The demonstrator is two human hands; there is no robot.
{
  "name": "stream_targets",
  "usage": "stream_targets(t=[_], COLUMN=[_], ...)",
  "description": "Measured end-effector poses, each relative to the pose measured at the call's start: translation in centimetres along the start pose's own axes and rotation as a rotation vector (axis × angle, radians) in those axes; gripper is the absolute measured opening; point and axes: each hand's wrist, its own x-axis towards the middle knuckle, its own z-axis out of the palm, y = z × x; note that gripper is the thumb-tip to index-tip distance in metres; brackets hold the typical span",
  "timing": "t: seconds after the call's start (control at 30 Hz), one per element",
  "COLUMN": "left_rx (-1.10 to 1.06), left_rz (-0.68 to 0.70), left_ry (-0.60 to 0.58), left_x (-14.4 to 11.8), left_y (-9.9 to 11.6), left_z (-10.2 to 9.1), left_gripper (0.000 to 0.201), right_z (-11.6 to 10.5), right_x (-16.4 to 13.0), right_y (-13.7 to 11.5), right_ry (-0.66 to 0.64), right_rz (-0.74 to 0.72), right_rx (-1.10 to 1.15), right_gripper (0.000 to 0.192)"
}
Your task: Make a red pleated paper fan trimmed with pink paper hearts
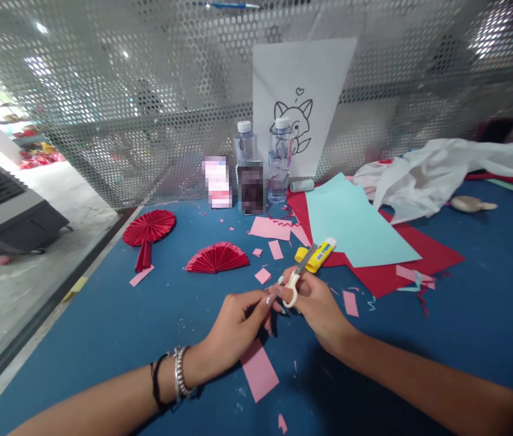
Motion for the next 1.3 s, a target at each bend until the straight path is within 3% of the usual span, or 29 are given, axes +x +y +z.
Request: stream_targets(t=[0.2,0.47,0.7,0.9,1.3], left_rx=[0.059,0.063,-0.02,-0.326,-0.444], left_rz=[0.068,0.064,0.101,-0.056,-0.072], left_ry=[0.113,0.198,0.114,-0.003,-0.015], left_x=[-0.3,0.4,0.4,1.0,1.2], left_y=[-0.1,-0.4,-0.5,-0.4,-0.7], left_z=[-0.3,-1.0,-1.0,-0.9,-0.6], left_gripper=[0.036,0.035,0.035,0.036,0.032], right_z=[-0.1,-0.3,-0.3,-0.2,-0.3], right_x=[-0.1,-0.3,-0.3,-0.3,-0.1], right_y=[0.1,0.0,0.1,0.0,0.1], right_ry=[-0.101,-0.111,-0.12,-0.105,-0.09], right_rz=[0.042,0.12,0.134,0.073,0.074], right_rx=[0.079,0.168,0.176,0.147,0.149], right_gripper=[0.023,0.023,0.023,0.02,0.02])
